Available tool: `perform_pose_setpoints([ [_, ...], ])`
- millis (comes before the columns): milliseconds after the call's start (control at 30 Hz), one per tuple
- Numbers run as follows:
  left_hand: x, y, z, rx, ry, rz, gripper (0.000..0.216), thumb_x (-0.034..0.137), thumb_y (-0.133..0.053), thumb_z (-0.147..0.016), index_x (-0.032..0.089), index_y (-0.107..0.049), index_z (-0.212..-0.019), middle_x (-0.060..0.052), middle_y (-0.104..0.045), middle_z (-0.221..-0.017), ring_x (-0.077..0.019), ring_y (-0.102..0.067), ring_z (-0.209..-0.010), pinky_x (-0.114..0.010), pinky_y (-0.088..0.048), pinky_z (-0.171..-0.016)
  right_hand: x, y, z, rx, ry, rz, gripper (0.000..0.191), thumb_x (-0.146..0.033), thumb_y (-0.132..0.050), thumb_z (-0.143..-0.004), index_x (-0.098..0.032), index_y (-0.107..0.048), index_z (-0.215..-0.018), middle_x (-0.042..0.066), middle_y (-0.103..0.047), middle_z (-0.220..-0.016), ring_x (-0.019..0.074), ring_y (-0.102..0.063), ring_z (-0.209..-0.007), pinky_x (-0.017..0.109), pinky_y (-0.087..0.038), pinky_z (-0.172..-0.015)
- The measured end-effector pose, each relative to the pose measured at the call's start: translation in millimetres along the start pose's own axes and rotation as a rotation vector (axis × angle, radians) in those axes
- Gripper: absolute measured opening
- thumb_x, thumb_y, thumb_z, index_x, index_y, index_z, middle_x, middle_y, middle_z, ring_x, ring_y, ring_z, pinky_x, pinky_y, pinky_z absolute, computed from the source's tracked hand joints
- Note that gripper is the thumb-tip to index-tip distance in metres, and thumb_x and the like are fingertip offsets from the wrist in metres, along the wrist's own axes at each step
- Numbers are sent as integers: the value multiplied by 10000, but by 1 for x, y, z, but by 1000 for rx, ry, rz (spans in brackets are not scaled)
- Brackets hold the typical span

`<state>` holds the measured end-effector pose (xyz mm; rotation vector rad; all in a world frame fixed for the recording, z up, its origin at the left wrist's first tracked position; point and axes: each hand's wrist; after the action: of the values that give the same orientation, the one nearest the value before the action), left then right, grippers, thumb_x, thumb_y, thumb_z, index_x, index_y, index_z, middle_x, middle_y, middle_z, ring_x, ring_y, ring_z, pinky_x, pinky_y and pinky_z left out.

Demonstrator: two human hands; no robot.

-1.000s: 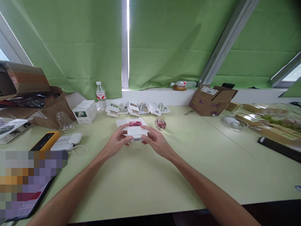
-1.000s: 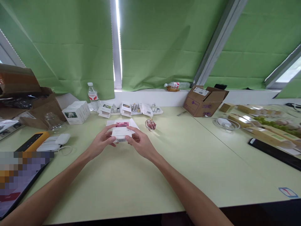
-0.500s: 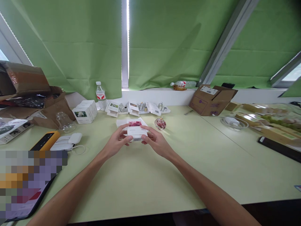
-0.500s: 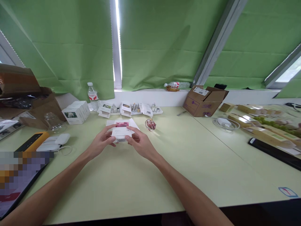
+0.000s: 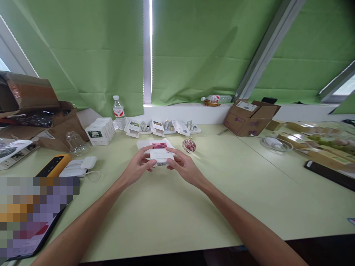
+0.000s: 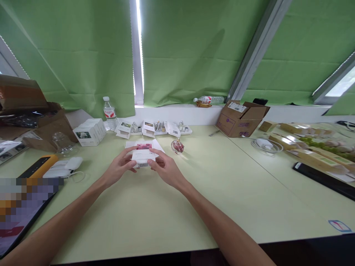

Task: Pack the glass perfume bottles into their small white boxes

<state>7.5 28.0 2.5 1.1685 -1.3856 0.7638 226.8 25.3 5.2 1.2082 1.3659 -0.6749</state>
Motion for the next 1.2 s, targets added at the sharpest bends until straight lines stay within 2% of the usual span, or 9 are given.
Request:
perform_pose_setpoints([
  [300, 0, 0, 0, 12, 10, 5, 619, 474, -617, -819, 276, -408, -1368, -106, -602, -1201, -222, -634, -937, -369, -551, -750, 0, 0, 0, 3, 5, -6, 548, -511, -560, -864, -243, -492, -1337, 20, -646, -826, 206, -642, -867, 428, -549, -832],
  [600, -1, 0, 0, -2, -4, 9, 614, 477, -617, -820, 277, -413, -1364, -109, -598, -1215, -242, -623, -990, -369, -551, -749, 0, 0, 0, -4, -3, -26, 541, -501, -562, -868, -255, -481, -1344, 33, -659, -899, 205, -644, -885, 426, -548, -846],
  [933, -2, 1, -1, -1, -4, 4, 598, 469, -609, -831, 282, -408, -1363, -104, -595, -1202, -254, -610, -1024, -371, -550, -749, 0, 0, 0, -3, 6, -5, 535, -496, -558, -872, -243, -488, -1338, 21, -630, -812, 210, -638, -870, 428, -544, -836],
  [1200, -3, 1, -1, -13, 5, 1, 595, 460, -603, -842, 286, -396, -1372, -101, -587, -1204, -227, -625, -959, -376, -545, -765, 1, 0, 0, -7, 2, -18, 525, -487, -558, -876, -254, -482, -1341, 10, -612, -795, 199, -632, -856, 420, -540, -838],
])
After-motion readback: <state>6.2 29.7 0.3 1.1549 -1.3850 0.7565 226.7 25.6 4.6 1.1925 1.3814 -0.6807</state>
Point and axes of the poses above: each hand's wrist, its own z-axis away from the middle knuckle, its own y-axis out of the back of the hand, x = y × z
